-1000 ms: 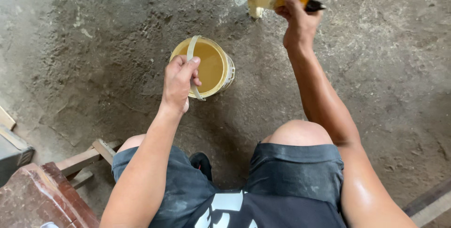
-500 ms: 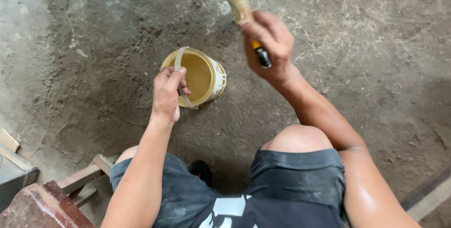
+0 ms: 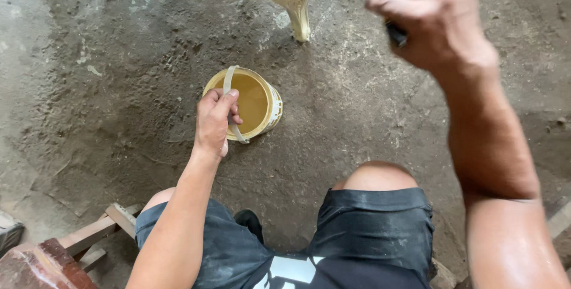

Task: The person paints a white wooden table with a yellowish liquid using a paintbrush. They repeatedly dip the brush into a bucket and apply the liquid to the table's legs and underside.

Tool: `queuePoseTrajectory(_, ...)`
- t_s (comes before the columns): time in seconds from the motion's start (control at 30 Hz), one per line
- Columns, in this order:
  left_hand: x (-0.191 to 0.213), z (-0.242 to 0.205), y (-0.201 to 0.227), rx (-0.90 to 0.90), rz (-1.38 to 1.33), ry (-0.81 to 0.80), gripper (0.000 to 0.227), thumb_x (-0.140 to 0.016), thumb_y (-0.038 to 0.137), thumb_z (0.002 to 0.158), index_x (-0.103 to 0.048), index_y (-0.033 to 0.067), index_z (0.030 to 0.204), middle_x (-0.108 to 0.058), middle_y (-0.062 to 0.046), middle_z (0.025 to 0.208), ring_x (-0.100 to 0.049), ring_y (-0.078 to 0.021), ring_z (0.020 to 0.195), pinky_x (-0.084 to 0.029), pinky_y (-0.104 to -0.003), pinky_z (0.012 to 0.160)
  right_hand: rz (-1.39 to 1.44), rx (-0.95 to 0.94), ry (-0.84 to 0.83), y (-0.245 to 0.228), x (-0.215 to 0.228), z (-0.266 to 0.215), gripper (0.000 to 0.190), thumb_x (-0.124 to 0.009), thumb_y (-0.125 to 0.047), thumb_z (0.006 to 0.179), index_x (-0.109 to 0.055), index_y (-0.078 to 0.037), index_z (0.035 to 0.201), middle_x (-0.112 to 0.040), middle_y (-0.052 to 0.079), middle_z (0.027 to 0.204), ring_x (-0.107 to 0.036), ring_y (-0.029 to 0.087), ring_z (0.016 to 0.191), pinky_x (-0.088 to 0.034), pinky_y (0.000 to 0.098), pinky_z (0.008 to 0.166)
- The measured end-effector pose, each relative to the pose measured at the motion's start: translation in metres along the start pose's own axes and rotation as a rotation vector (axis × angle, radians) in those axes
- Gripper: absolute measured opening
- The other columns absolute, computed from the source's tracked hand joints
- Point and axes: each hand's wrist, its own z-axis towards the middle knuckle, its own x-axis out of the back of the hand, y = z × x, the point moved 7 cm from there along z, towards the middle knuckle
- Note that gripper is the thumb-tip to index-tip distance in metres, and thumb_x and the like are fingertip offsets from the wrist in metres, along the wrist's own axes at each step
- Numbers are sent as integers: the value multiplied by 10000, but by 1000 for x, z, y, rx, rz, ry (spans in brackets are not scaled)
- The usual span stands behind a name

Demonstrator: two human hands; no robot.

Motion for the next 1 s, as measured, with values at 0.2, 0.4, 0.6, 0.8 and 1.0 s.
queuePoseTrajectory(0.2, 1, -3, -4, 19, -4, 3, 238, -674, 260, 946, -582, 42, 924, -561, 5, 735, -529, -82, 599, -481, -242, 581, 88, -113, 0, 24, -11, -29, 167, -629, 32, 1011, -698, -111, 1062, -727, 61, 1055, -679, 142, 931, -545, 300, 808)
queuePoseTrajectory(0.4, 2, -1, -3, 17, 9, 15, 241, -676, 262, 942, -584, 40, 923, -557, 1, 735, -526, -83, 592, -480, -242, 573, 623, -700, 828, 59, -27, -92, 36, -690, -20, 984, -701, -54, 992, -715, 102, 952, -725, 182, 838, -662, 360, 726)
queuePoseTrajectory(0.6, 3, 1, -4, 14, 22, 33, 230, -674, 247, 944, -586, 34, 931, -549, 0, 733, -520, -86, 590, -480, -250, 564, 271, -415, 836, -20, -81, -29, 226, -701, 86, 962, -671, -85, 1106, -649, 108, 1038, -663, 244, 918, -649, 361, 745)
queuePoseTrajectory(0.8, 4, 1, -1, -2, 41, 39, 218, -653, 231, 955, -589, 23, 940, -566, -8, 734, -540, -93, 597, -480, -255, 566, 542, -107, 534, -79, -74, 1, 160, -696, 7, 1001, -689, -55, 1148, -674, 203, 1194, -718, 290, 1030, -668, 370, 828)
queuePoseTrajectory(1.0, 6, -2, -4, 30, 59, 53, 214, -670, 218, 956, -595, 18, 966, -577, -10, 733, -540, -98, 582, -470, -259, 567, 628, -498, 923, 85, -60, -116, 21, -657, -21, 1003, -659, -34, 1020, -663, 123, 979, -665, 277, 894, -633, 435, 849)
